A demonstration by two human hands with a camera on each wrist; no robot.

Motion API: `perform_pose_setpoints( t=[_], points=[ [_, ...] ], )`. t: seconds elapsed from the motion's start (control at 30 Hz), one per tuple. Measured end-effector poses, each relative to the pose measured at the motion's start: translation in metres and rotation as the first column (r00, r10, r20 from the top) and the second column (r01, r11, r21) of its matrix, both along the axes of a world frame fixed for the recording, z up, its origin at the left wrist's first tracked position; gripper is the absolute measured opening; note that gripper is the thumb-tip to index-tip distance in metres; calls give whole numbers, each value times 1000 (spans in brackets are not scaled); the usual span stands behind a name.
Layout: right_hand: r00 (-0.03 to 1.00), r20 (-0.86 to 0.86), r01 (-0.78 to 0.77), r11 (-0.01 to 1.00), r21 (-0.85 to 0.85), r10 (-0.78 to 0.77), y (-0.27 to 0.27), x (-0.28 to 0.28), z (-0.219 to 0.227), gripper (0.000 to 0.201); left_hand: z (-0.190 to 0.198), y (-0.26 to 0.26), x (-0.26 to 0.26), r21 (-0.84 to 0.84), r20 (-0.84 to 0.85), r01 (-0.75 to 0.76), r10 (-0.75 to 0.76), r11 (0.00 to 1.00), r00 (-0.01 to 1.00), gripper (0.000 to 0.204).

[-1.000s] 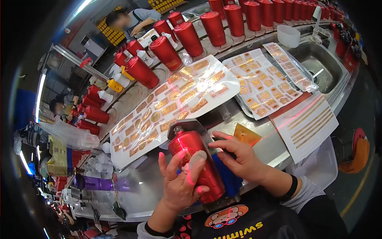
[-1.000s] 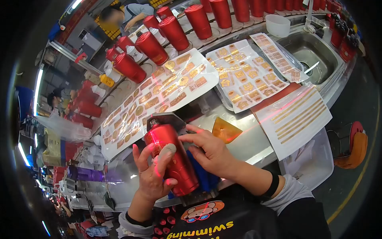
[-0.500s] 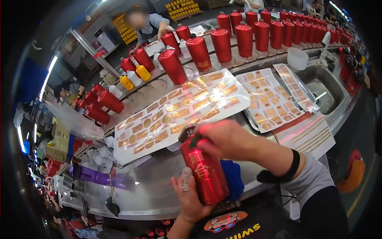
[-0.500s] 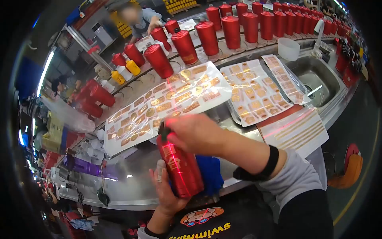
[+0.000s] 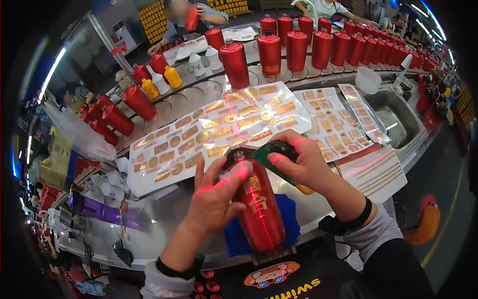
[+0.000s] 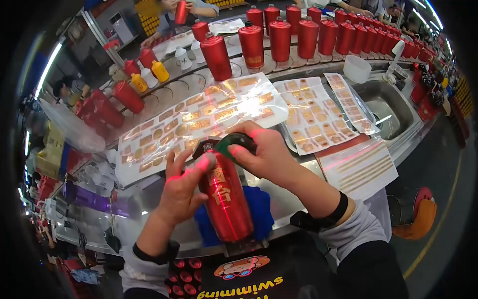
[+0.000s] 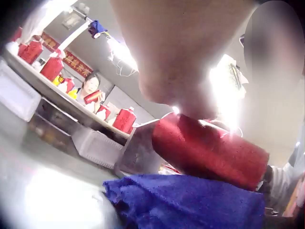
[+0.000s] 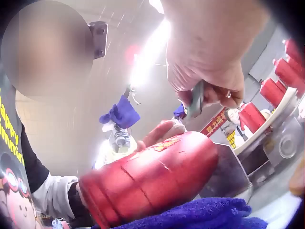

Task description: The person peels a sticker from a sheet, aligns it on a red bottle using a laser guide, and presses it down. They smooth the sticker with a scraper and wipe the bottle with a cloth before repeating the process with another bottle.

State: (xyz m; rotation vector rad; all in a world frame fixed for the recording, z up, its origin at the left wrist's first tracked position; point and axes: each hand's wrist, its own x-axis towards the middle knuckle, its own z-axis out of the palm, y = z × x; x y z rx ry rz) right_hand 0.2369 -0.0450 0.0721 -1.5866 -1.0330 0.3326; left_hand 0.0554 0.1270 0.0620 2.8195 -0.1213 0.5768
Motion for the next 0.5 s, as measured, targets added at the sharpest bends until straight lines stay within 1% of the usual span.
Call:
perform_pose_setpoints(
  t=[0.03,0.07,0.13,0.17,0.2,0.23,0.3,0.33,0.37,0.4,0.43,0.47,0.5],
  points=[
    [1000,-11,26,1000,-5,-26,-4,-1,0,28,7,1,6,-2,1,24,-24,1000,1000,63],
    [999,-37,37,999,-6,-37,-8,1,-3,28,5,-2,4,41,7,58,-58,997,998,61],
    [999,21,37,999,-19,-37,-13,2,-2,27,-1,-16,-1,126,10,127,-129,984,992,56],
    [998,45,37,999,-28,-36,-15,1,-2,27,-7,-27,-9,128,13,159,-162,979,987,51],
    [996,86,3,1000,-16,-1,-16,-2,1,26,-12,-41,-19,101,24,165,-168,981,985,49],
    [991,62,-115,993,-31,117,-17,-6,7,26,-18,-54,-31,76,39,168,-171,983,984,47],
    [937,16,-349,936,-46,350,-13,-15,22,26,-37,-72,-52,0,89,62,-62,998,994,53],
    [868,129,-464,876,-130,479,-5,-12,23,26,-46,-81,-61,-55,122,9,-2,998,993,57],
    [798,169,-540,810,-228,579,9,-5,18,28,-57,-89,-67,-111,154,-37,54,993,987,62],
    [875,236,-399,905,-147,424,27,-2,9,27,-73,-93,-68,-132,232,-88,117,987,966,84],
    [924,288,-246,968,-55,251,37,-1,5,26,-78,-94,-67,-220,191,-129,172,967,967,87],
    [843,496,-211,976,-50,207,31,-3,6,24,-81,-93,-68,-305,140,-171,222,937,965,91],
    [716,680,-177,983,-36,154,24,-9,12,22,-82,-92,-69,-382,85,-214,265,899,960,95]
  ],
)
